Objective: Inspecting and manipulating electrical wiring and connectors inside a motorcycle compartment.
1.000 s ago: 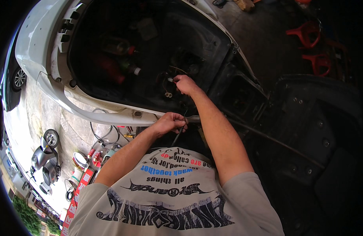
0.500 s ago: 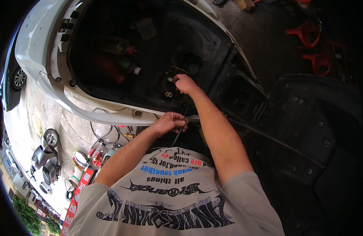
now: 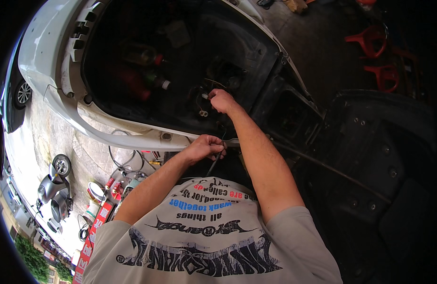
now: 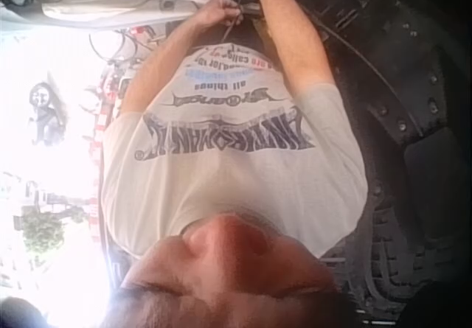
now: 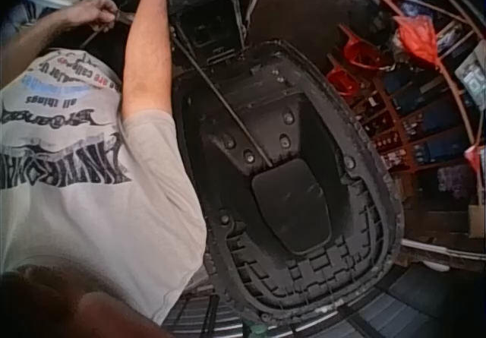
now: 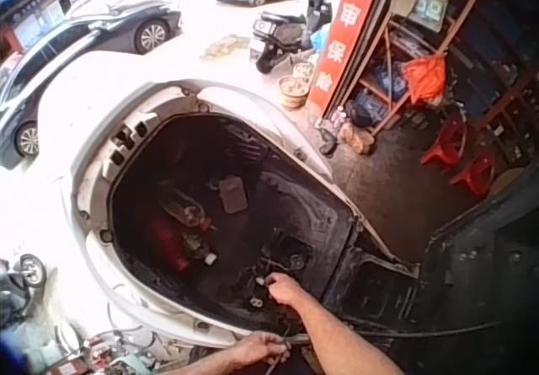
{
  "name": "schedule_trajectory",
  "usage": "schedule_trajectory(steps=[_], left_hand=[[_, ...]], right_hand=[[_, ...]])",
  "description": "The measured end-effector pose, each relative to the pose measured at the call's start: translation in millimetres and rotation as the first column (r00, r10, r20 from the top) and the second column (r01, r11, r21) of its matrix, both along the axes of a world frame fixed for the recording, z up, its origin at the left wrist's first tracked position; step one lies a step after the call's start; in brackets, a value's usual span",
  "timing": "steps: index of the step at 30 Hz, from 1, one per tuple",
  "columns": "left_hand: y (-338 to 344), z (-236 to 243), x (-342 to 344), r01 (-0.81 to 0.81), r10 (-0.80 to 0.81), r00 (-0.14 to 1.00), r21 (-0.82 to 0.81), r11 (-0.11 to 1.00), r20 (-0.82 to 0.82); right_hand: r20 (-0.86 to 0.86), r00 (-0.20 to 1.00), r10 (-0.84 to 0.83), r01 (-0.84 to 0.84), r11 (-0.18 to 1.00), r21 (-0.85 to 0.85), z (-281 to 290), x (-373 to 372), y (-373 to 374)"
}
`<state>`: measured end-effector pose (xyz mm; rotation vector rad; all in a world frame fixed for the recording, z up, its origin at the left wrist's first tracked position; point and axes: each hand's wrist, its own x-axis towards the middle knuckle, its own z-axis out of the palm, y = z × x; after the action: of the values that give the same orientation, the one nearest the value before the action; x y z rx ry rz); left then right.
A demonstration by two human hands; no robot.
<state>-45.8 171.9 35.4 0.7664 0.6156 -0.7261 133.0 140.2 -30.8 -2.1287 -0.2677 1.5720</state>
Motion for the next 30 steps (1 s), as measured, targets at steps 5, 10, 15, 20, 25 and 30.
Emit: schedule_trajectory(steps=[5, 10, 15, 20, 25, 30], left_hand=[[-0.2, -0.8, -0.5, -0.001, 0.001, 1.000, -0.002, 1.000, -0.001], [0.2, -0.2, 0.2, 0.007, -0.007, 1.000, 0.001, 1.000, 0.009], [0.7, 1.5, 0.4, 0.004, -0.004, 1.000, 0.001, 1.000, 0.002], [0.7, 2.2, 1.4, 0.013, -0.013, 1.000, 0.011, 1.000, 0.001], [0.5, 1.6, 1.2, 0.017, -0.017, 1.000, 0.008, 1.000, 0.004], [0.5, 1.6, 1.6, 0.017, -0.017, 1.000, 0.003, 1.000, 0.006]], right_hand=[[-0.002, 1.000, 0.002, -0.002, 1.000, 0.008, -1.0, 0.1, -0.6], [-0.001, 1.000, -0.004, 0.004, 1.000, 0.007, 1.6, -0.2, -0.8], [0.000, 1.000, -0.021, 0.021, 1.000, 0.009, 9.1, 0.1, -1.3], [-0.019, 1.000, -0.004, 0.004, 1.000, 0.018, 11.3, 3.3, -4.4], [-0.016, 1.000, 0.009, -0.008, 1.000, 0.027, 11.3, 3.8, -4.1], [-0.010, 0.999, 0.031, -0.031, 0.999, 0.035, 8.6, 4.4, -3.6]])
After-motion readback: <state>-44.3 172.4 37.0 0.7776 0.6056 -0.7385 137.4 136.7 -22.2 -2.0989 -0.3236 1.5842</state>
